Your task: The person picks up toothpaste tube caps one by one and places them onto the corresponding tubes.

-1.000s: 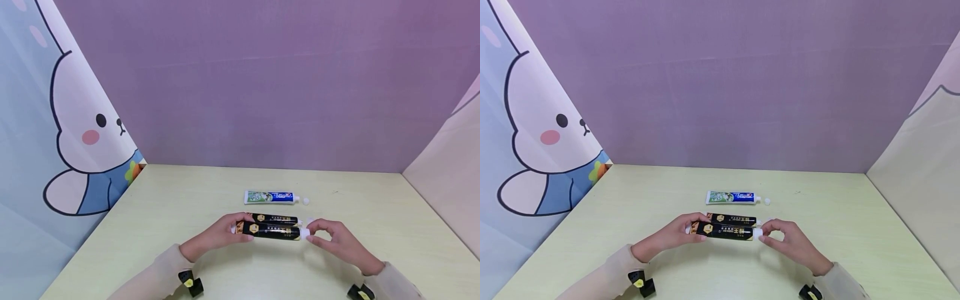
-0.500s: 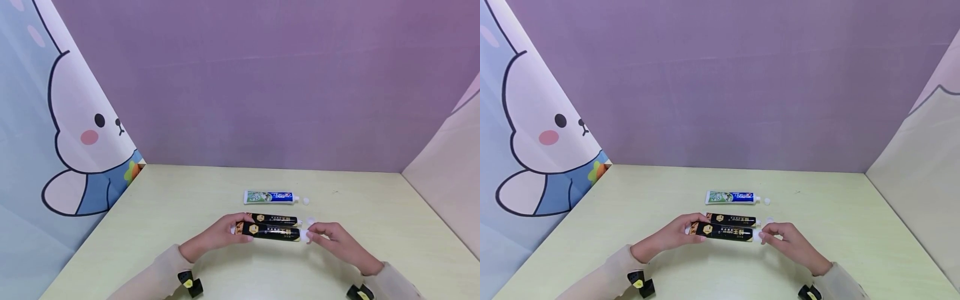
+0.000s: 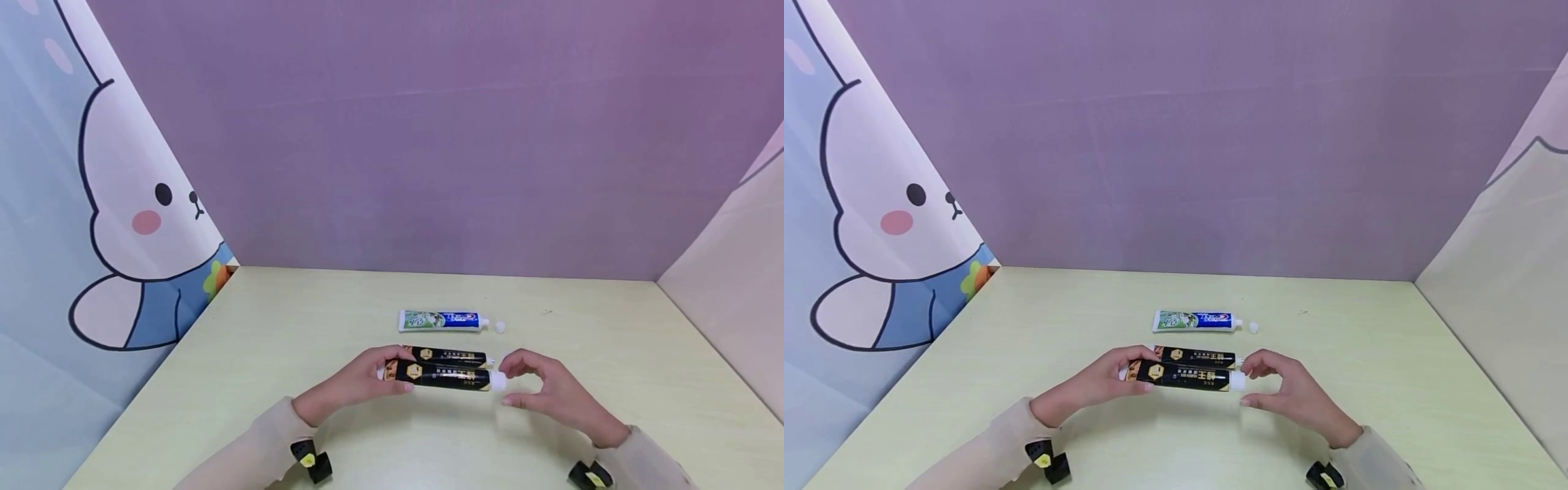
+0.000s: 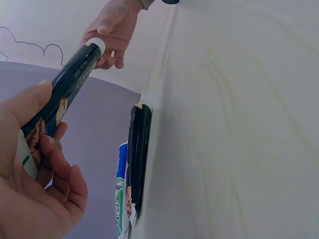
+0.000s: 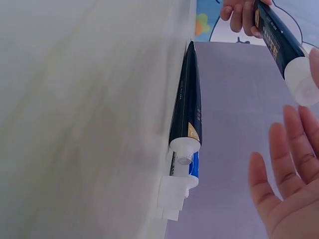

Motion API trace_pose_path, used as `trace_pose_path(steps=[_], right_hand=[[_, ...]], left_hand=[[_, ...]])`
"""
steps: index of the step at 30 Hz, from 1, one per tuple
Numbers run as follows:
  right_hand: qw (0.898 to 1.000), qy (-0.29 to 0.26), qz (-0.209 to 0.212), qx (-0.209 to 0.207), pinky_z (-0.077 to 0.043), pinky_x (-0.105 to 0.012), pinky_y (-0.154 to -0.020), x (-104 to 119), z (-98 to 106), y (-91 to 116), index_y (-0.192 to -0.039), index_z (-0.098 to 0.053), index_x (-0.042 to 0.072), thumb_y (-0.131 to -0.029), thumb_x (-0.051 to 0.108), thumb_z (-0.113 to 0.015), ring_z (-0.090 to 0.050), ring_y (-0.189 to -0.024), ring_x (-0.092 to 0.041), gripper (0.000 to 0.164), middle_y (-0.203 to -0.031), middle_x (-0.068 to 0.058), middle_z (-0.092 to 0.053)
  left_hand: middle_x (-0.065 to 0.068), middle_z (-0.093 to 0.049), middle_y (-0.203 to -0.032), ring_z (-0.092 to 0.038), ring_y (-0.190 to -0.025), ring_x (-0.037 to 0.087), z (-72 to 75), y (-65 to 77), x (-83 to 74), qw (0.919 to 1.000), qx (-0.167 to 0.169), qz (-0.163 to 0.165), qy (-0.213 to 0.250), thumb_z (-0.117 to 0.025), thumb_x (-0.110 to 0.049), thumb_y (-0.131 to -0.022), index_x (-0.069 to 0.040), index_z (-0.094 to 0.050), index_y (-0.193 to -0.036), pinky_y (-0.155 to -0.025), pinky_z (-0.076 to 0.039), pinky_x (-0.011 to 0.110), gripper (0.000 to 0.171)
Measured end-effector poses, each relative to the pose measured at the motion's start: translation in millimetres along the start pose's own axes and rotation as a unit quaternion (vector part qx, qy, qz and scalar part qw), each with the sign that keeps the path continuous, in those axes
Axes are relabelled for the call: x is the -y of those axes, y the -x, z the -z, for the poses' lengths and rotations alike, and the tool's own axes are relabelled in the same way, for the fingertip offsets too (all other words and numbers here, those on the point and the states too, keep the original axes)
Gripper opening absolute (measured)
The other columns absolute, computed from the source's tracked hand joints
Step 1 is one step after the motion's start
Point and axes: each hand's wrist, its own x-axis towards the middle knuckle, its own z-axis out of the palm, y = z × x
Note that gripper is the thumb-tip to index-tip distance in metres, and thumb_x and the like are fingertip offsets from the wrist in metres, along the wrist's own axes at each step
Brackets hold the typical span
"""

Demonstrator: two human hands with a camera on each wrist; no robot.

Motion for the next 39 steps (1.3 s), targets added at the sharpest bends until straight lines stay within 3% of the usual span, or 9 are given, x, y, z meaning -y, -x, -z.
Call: trace_pose_path(steps=[6,13,32,39], right_hand=[[0.999,0.001,0.038,-0.022,-0.046,-0.021,-0.078,1.6,-3.2,-1.8,-0.103,-0.059,0.011,-0.069,0.002,-0.081,-0.058,-0.084,-0.009,0.041,-0.093,0.003,-0.062],[0.998,0.015,0.058,-0.028,-0.046,-0.020,-0.077,3.5,-3.4,-2.3,-0.100,-0.060,0.014,-0.068,0.001,-0.081,-0.058,-0.084,-0.008,0.041,-0.091,0.004,-0.063],[0.998,0.041,0.021,-0.031,-0.049,-0.028,-0.074,7.2,-1.4,0.1,-0.094,-0.064,0.019,-0.075,0.002,-0.077,-0.060,-0.081,-0.006,0.028,-0.088,0.010,-0.065],[1.000,0.025,0.007,-0.015,-0.046,-0.024,-0.077,6.8,-1.5,-0.3,-0.093,-0.064,0.019,-0.079,0.002,-0.073,-0.061,-0.078,-0.005,0.024,-0.084,0.010,-0.066]], left_hand=[[0.016,-0.051,-0.131,-0.056,-0.101,0.018,0.7,0.4,-1.2,1.0000,0.003,-0.002,0.007,-0.069,-0.011,-0.086,-0.007,-0.060,-0.114,-0.076,-0.053,0.028,0.029],[0.016,-0.051,-0.130,-0.056,-0.100,0.018,0.6,0.9,-2.4,1.0000,0.004,-0.002,0.004,-0.069,-0.012,-0.086,-0.008,-0.060,-0.114,-0.075,-0.053,0.027,0.029],[0.017,-0.050,-0.132,-0.056,-0.100,0.018,0.5,0.8,-2.6,1.0000,0.005,-0.002,0.003,-0.068,-0.011,-0.087,-0.008,-0.059,-0.113,-0.076,-0.052,0.027,0.028],[0.017,-0.050,-0.132,-0.055,-0.101,0.018,0.4,0.2,-1.4,1.0000,0.005,-0.004,0.002,-0.069,-0.011,-0.086,-0.007,-0.060,-0.113,-0.077,-0.052,0.027,0.028]])
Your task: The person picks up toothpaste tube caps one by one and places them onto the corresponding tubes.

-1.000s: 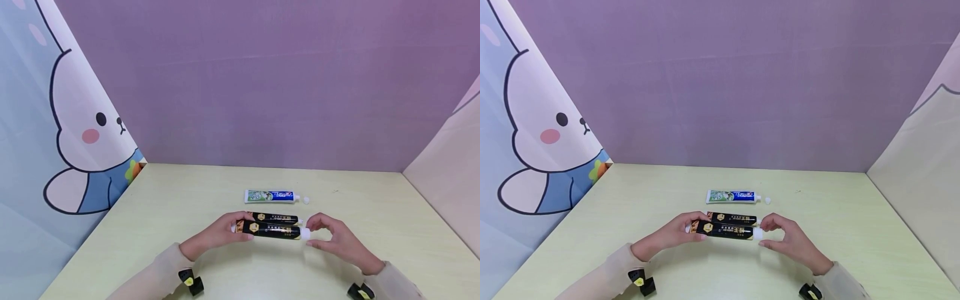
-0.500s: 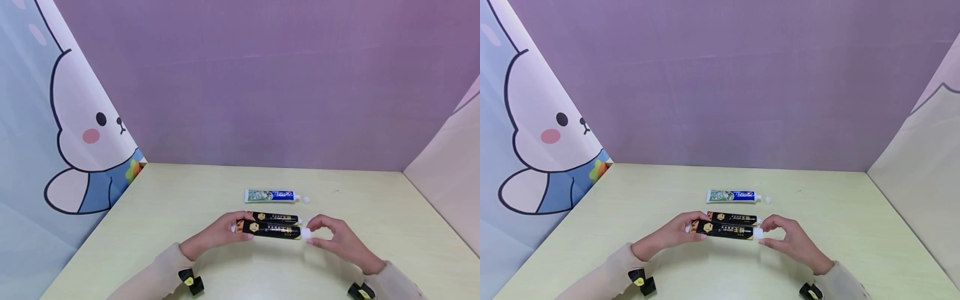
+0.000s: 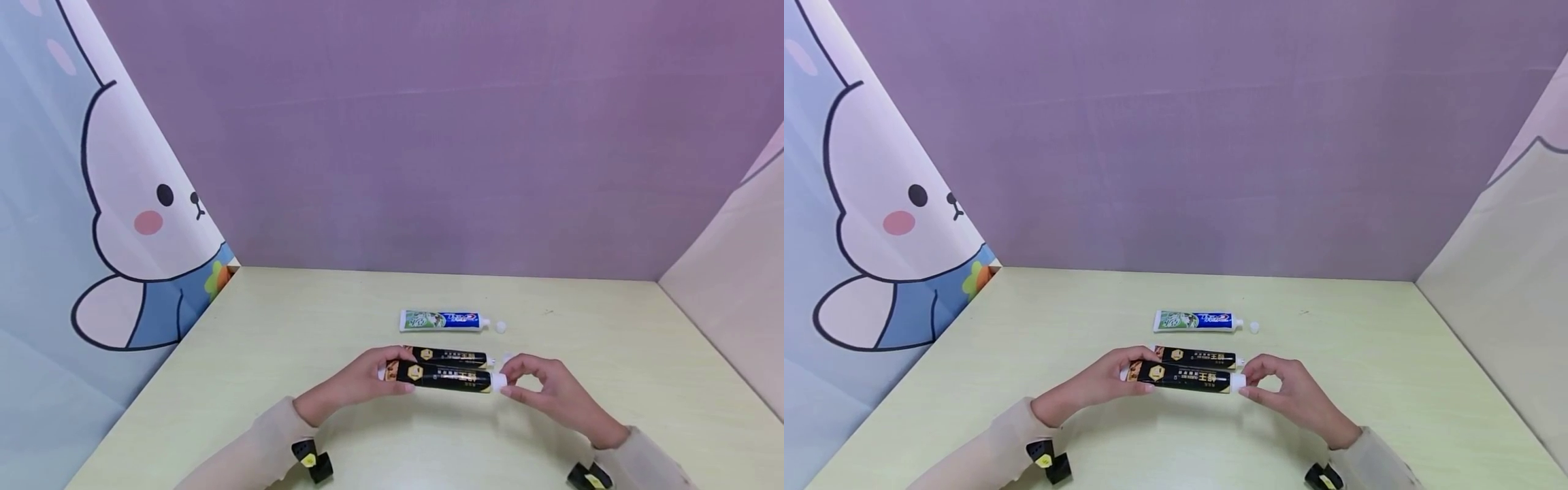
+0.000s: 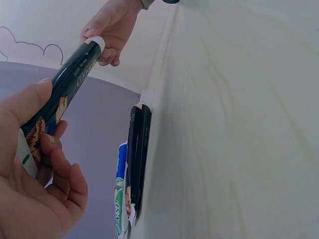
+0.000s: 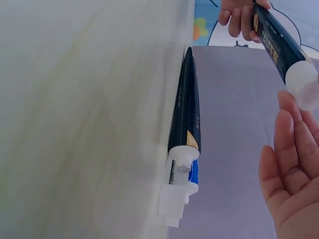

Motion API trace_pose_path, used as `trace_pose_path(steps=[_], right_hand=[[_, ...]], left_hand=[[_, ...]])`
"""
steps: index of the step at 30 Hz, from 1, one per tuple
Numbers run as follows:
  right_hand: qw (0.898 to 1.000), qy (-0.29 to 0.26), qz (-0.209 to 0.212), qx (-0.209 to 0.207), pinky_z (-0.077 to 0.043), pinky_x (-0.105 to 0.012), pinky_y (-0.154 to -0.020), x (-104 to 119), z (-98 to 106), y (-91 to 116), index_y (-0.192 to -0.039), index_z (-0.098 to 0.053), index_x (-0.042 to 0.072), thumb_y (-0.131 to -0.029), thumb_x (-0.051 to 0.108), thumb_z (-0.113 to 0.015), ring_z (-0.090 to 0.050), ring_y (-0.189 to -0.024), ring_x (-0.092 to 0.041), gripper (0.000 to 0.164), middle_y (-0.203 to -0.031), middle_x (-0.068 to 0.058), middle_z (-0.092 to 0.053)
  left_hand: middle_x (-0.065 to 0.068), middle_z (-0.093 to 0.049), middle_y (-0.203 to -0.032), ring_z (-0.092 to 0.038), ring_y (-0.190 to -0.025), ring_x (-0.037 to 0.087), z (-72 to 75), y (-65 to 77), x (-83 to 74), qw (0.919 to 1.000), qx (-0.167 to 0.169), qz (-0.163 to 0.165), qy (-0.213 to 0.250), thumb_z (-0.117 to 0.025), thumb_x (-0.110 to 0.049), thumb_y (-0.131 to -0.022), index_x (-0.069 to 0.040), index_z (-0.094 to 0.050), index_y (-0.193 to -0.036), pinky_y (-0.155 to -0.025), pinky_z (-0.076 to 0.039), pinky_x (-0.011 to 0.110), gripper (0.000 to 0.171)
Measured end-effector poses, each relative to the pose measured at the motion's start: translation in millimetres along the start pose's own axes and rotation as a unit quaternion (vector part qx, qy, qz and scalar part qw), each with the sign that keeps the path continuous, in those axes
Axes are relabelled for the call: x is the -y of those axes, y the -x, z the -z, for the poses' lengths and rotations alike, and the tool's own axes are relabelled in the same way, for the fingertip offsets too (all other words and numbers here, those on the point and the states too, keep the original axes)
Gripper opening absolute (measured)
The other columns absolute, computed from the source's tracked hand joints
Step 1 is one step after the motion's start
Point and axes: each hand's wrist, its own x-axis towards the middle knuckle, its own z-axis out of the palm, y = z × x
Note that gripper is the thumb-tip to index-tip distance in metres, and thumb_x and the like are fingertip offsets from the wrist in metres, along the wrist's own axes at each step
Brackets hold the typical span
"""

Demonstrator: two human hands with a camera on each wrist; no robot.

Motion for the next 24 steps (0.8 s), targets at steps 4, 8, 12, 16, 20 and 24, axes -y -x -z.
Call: trace_pose_path(steps=[4,8,12,16,20,24], right_hand=[[0.999,-0.036,-0.014,0.009,-0.047,-0.023,-0.077,2.1,-0.4,-0.2,-0.094,-0.063,0.016,-0.082,0.001,-0.070,-0.063,-0.076,-0.007,0.021,-0.084,0.009,-0.066],[0.997,-0.065,-0.039,0.019,-0.046,-0.022,-0.077,4.8,0.6,-1.1,-0.092,-0.063,0.014,-0.084,0.003,-0.068,-0.063,-0.076,-0.009,0.015,-0.083,0.007,-0.066],[0.995,-0.080,-0.057,0.032,-0.044,-0.020,-0.078,5.3,1.5,-2.5,-0.090,-0.063,0.012,-0.086,0.004,-0.066,-0.063,-0.077,-0.008,0.010,-0.079,0.006,-0.068],[0.993,-0.094,-0.060,0.048,-0.046,-0.021,-0.076,4.4,2.2,-3.8,-0.092,-0.063,0.006,-0.088,0.002,-0.063,-0.064,-0.078,-0.007,0.005,-0.078,0.003,-0.069],[0.987,-0.130,-0.061,0.073,-0.051,-0.023,-0.074,2.7,2.9,-4.1,-0.095,-0.062,-0.003,-0.090,0.000,-0.059,-0.065,-0.077,-0.010,0.006,-0.080,-0.003,-0.070],[0.983,-0.153,-0.055,0.083,-0.053,-0.026,-0.072,0.2,2.9,-4.1,-0.095,-0.062,-0.003,-0.091,-0.003,-0.056,-0.067,-0.075,-0.015,0.007,-0.081,-0.007,-0.070]], left_hand=[[0.015,-0.051,-0.129,-0.056,-0.100,0.017,-0.6,-0.1,-0.2,1.0000,-0.001,0.001,-0.003,-0.069,-0.011,-0.086,-0.008,-0.060,-0.112,-0.075,-0.052,0.027,0.028],[0.015,-0.051,-0.129,-0.056,-0.099,0.018,-0.3,0.0,-1.3,1.0000,-0.001,0.003,-0.002,-0.068,-0.011,-0.086,-0.008,-0.059,-0.113,-0.075,-0.052,0.027,0.029],[0.015,-0.051,-0.128,-0.055,-0.100,0.018,0.2,0.1,-2.1,1.0000,0.001,0.005,-0.003,-0.068,-0.012,-0.086,-0.008,-0.059,-0.114,-0.075,-0.053,0.027,0.029],[0.016,-0.052,-0.128,-0.056,-0.099,0.018,0.9,-0.1,-2.7,1.0000,0.000,-0.001,-0.004,-0.068,-0.011,-0.086,-0.007,-0.059,-0.113,-0.075,-0.053,0.027,0.029],[0.016,-0.052,-0.127,-0.056,-0.098,0.017,0.6,-0.3,-1.4,1.0000,0.001,-0.003,-0.002,-0.068,-0.010,-0.086,-0.007,-0.059,-0.113,-0.075,-0.053,0.027,0.029],[0.016,-0.053,-0.125,-0.056,-0.097,0.017,0.2,-0.4,-0.6,1.0000,0.002,-0.006,0.000,-0.068,-0.010,-0.086,-0.007,-0.059,-0.113,-0.074,-0.053,0.028,0.029]])
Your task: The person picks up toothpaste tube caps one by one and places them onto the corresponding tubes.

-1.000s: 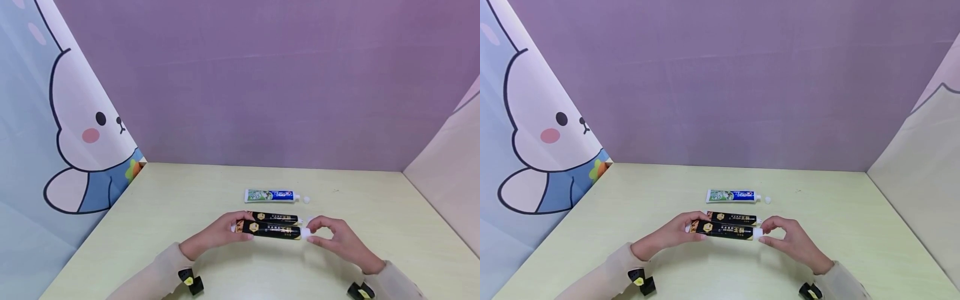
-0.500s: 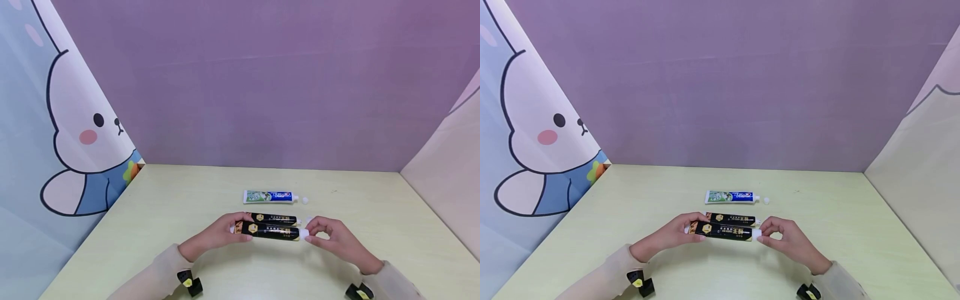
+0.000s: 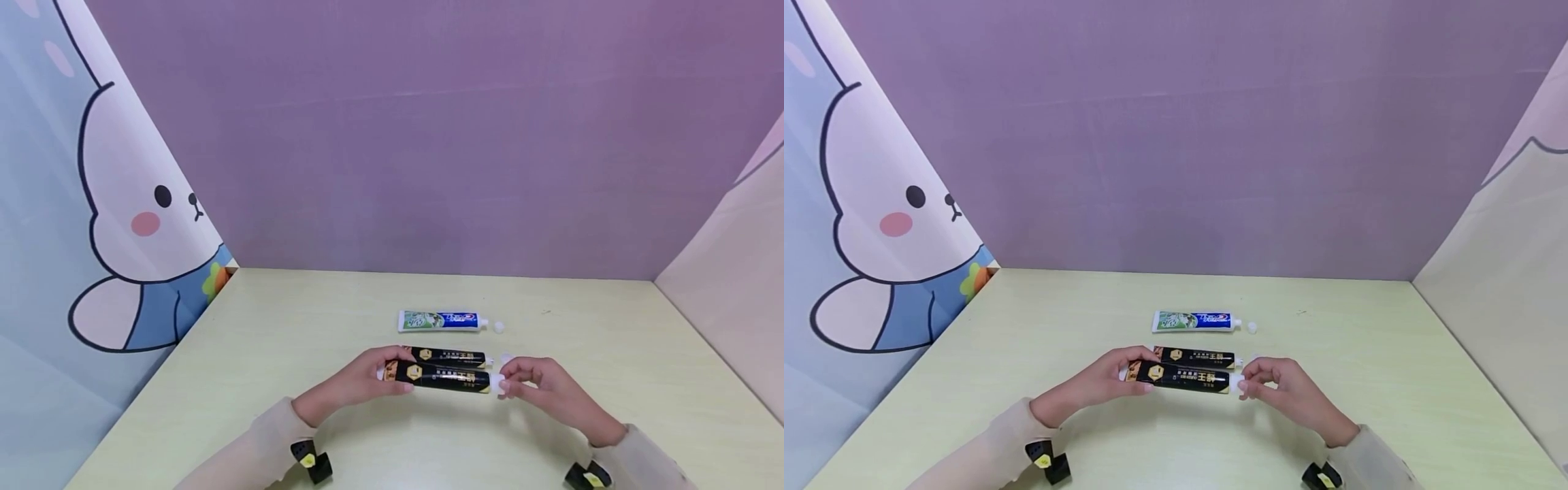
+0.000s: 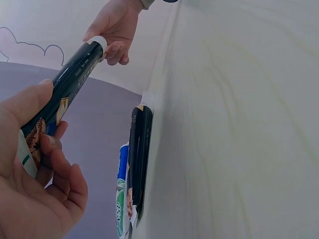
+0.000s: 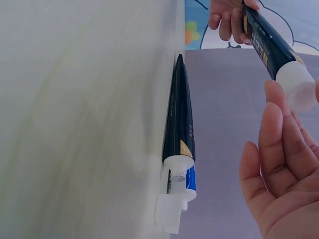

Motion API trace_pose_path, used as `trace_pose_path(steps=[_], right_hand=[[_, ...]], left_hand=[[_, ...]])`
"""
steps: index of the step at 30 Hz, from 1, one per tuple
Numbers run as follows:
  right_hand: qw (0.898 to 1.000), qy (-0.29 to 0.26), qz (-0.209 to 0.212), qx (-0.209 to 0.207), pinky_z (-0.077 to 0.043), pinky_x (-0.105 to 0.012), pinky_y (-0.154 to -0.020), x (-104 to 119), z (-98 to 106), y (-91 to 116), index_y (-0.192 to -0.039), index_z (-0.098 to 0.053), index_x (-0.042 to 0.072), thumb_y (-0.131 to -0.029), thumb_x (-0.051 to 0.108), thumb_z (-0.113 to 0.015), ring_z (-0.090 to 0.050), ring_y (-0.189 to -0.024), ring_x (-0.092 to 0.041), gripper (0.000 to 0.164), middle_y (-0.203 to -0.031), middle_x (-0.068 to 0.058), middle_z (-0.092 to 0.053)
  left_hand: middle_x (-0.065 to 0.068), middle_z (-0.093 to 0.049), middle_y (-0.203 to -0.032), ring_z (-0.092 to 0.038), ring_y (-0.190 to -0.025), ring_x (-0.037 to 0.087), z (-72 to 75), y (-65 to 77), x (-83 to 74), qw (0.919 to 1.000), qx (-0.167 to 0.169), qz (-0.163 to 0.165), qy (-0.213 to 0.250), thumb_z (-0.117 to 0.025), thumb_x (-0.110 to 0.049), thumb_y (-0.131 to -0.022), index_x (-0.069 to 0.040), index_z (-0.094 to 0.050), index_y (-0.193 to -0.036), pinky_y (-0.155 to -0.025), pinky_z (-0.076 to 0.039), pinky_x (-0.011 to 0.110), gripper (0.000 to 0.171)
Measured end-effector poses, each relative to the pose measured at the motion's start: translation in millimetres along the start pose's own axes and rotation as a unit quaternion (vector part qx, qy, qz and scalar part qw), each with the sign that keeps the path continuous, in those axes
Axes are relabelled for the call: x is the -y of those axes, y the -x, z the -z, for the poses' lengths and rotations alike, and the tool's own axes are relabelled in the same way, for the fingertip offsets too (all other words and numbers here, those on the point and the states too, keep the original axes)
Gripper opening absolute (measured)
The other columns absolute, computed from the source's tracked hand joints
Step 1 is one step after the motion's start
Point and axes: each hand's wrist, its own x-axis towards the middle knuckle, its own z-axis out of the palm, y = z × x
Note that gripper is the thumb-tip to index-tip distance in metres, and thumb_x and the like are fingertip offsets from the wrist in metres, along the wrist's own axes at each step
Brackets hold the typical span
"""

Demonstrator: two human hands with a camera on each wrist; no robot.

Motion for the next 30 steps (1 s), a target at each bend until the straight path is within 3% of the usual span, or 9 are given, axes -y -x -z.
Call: trace_pose_path(steps=[4,8,15,24,30], right_hand=[[1.000,0.019,0.008,-0.005,-0.052,-0.024,-0.072,-1.0,0.8,-0.5,-0.095,-0.062,0.001,-0.092,-0.002,-0.055,-0.066,-0.076,-0.015,0.008,-0.083,-0.004,-0.069],[0.997,0.070,0.010,-0.023,-0.049,-0.024,-0.073,-0.9,-0.1,-0.3,-0.100,-0.062,0.007,-0.090,0.002,-0.060,-0.062,-0.080,-0.009,0.011,-0.091,0.004,-0.065],[0.984,0.148,0.075,-0.059,-0.050,-0.026,-0.076,-2.5,-3.1,-0.7,-0.112,-0.056,0.008,-0.075,0.009,-0.079,-0.055,-0.089,-0.006,0.043,-0.106,0.000,-0.060],[0.969,0.181,0.139,-0.091,-0.046,-0.020,-0.076,-2.6,-2.0,-2.6,-0.100,-0.057,0.013,-0.066,-0.002,-0.082,-0.056,-0.086,-0.010,0.045,-0.094,0.006,-0.059],[0.965,0.197,0.137,-0.108,-0.043,-0.016,-0.077,-5.2,-4.3,-0.8,-0.097,-0.059,0.013,-0.062,-0.004,-0.083,-0.056,-0.084,-0.007,0.045,-0.090,0.005,-0.061]], left_hand=[[0.014,-0.053,-0.122,-0.057,-0.095,0.016,0.7,-0.2,-2.8,1.0000,0.000,-0.001,-0.003,-0.067,-0.012,-0.087,-0.007,-0.058,-0.115,-0.073,-0.053,0.028,0.030],[0.013,-0.055,-0.120,-0.057,-0.094,0.016,1.4,-0.6,-4.2,1.0000,-0.002,0.005,-0.006,-0.067,-0.013,-0.088,-0.007,-0.058,-0.116,-0.072,-0.053,0.027,0.031],[0.012,-0.057,-0.116,-0.058,-0.091,0.016,1.3,0.1,-3.3,0.9998,-0.004,0.015,-0.008,-0.068,-0.015,-0.087,-0.008,-0.058,-0.118,-0.071,-0.052,0.028,0.032],[0.011,-0.057,-0.115,-0.057,-0.091,0.016,0.8,0.9,-2.4,0.9999,-0.004,0.017,-0.001,-0.067,-0.014,-0.088,-0.007,-0.057,-0.118,-0.070,-0.052,0.028,0.032],[0.012,-0.056,-0.119,-0.057,-0.093,0.016,0.4,0.7,-3.2,0.9999,-0.002,0.015,0.003,-0.067,-0.014,-0.088,-0.008,-0.058,-0.117,-0.072,-0.052,0.027,0.031]])
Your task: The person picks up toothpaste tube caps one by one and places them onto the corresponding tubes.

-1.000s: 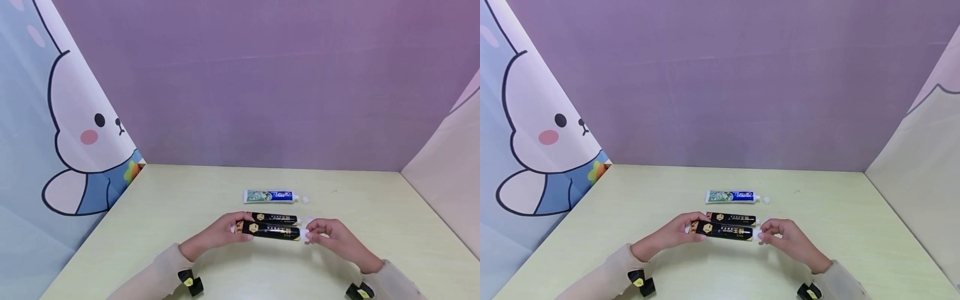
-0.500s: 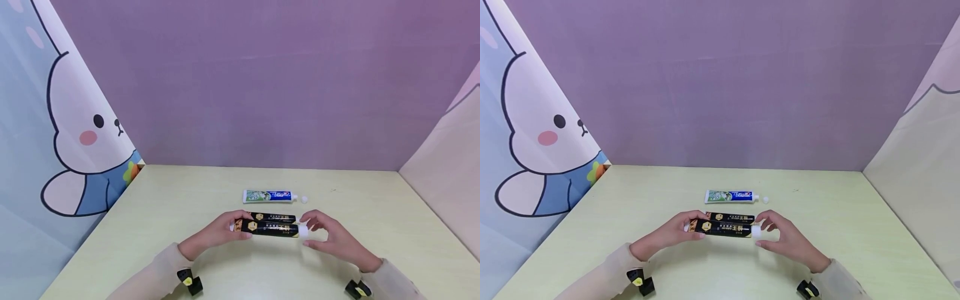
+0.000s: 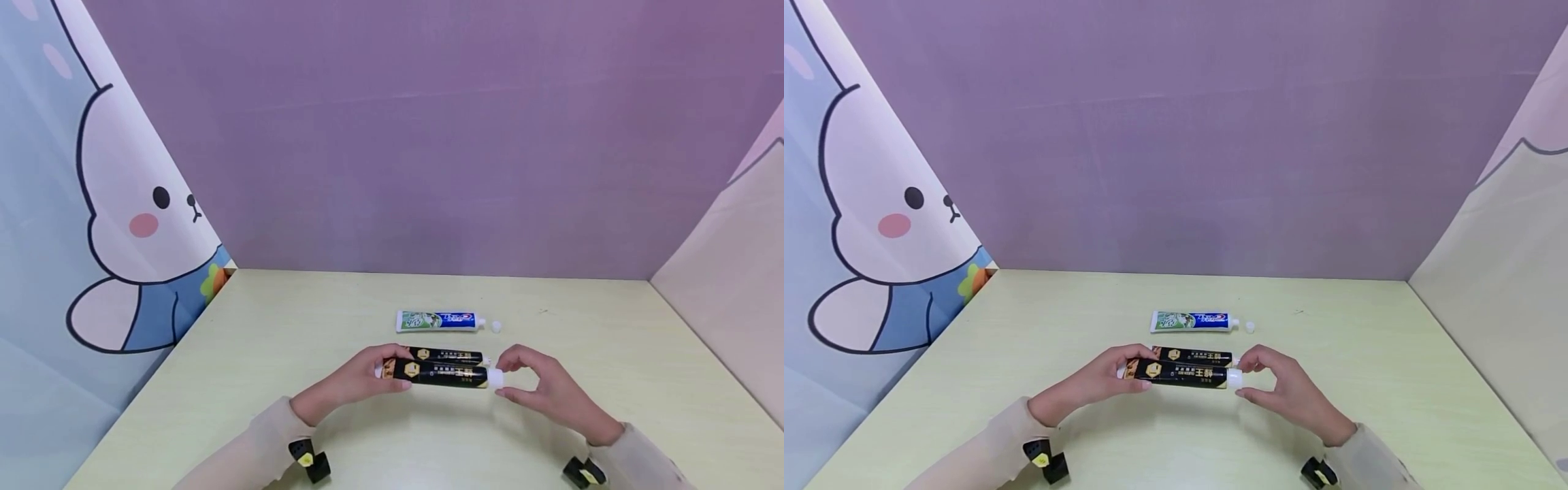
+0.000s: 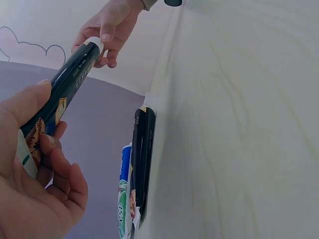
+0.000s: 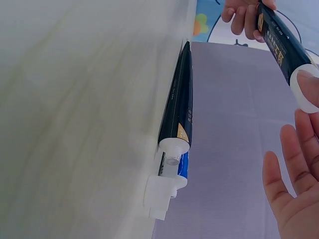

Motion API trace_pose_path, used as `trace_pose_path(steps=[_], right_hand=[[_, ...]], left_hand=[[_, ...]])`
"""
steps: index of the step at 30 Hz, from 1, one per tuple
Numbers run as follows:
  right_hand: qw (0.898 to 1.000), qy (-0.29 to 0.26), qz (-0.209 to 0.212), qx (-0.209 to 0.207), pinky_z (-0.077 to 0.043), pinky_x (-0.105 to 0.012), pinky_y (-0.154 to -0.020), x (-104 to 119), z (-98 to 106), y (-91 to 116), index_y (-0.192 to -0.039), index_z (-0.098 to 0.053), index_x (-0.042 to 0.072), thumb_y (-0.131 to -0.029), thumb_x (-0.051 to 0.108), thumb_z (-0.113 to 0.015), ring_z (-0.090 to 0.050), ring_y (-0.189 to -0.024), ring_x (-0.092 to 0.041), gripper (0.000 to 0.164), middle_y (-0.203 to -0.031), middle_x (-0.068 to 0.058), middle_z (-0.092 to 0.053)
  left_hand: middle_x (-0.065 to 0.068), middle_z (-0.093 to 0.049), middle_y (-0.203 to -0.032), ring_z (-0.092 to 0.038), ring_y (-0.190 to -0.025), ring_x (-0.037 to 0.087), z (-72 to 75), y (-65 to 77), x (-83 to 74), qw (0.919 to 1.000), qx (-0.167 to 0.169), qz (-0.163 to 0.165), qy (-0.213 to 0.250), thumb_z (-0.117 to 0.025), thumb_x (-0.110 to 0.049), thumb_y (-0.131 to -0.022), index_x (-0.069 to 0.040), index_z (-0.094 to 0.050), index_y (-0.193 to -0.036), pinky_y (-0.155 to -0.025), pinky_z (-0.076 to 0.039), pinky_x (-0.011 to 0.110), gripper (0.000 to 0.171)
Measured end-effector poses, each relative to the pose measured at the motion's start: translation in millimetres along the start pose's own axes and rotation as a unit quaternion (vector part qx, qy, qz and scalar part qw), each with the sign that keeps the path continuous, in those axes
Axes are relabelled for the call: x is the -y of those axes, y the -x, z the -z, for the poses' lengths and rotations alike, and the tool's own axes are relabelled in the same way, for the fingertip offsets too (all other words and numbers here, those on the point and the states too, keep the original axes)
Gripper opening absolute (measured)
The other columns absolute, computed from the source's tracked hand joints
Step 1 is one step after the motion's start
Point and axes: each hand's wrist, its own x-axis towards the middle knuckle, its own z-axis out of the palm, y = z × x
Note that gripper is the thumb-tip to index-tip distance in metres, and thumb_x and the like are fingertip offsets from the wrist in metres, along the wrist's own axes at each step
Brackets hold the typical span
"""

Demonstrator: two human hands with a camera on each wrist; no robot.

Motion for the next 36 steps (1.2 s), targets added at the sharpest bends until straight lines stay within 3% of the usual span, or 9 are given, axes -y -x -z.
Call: trace_pose_path(steps=[8,17,27,36], right_hand=[[1.000,-0.009,0.015,0.004,-0.045,-0.018,-0.077,-2.6,-2.6,2.5,-0.095,-0.060,0.012,-0.062,-0.004,-0.083,-0.058,-0.083,-0.010,0.044,-0.091,0.002,-0.062],[1.000,0.004,-0.001,0.008,-0.047,-0.021,-0.074,-0.6,-1.5,2.7,-0.096,-0.061,0.016,-0.065,0.000,-0.082,-0.060,-0.081,-0.013,0.041,-0.091,0.004,-0.064],[0.998,-0.019,-0.035,0.039,-0.049,-0.028,-0.070,4.5,-0.3,2.6,-0.093,-0.063,0.018,-0.079,0.001,-0.073,-0.058,-0.079,-0.007,0.024,-0.086,0.006,-0.064],[0.998,-0.038,-0.016,0.051,-0.049,-0.028,-0.069,4.3,0.4,1.7,-0.090,-0.064,0.013,-0.082,-0.006,-0.066,-0.057,-0.078,-0.005,0.020,-0.082,0.004,-0.064]], left_hand=[[0.016,-0.051,-0.128,-0.056,-0.098,0.017,-0.3,0.9,1.0,0.9998,0.005,0.001,0.019,-0.068,-0.013,-0.087,-0.005,-0.058,-0.115,-0.075,-0.052,0.027,0.030],[0.018,-0.049,-0.132,-0.056,-0.100,0.018,0.9,1.3,0.1,0.9998,0.004,0.004,0.021,-0.068,-0.013,-0.087,-0.006,-0.058,-0.116,-0.076,-0.052,0.027,0.031],[0.016,-0.050,-0.131,-0.055,-0.102,0.019,0.2,2.5,1.1,0.9995,0.007,0.003,0.029,-0.068,-0.012,-0.087,-0.006,-0.058,-0.115,-0.077,-0.052,0.028,0.030],[0.019,-0.048,-0.133,-0.055,-0.102,0.019,-0.3,2.5,1.0,0.9998,0.004,0.004,0.022,-0.068,-0.012,-0.087,-0.006,-0.059,-0.114,-0.076,-0.052,0.027,0.030]])
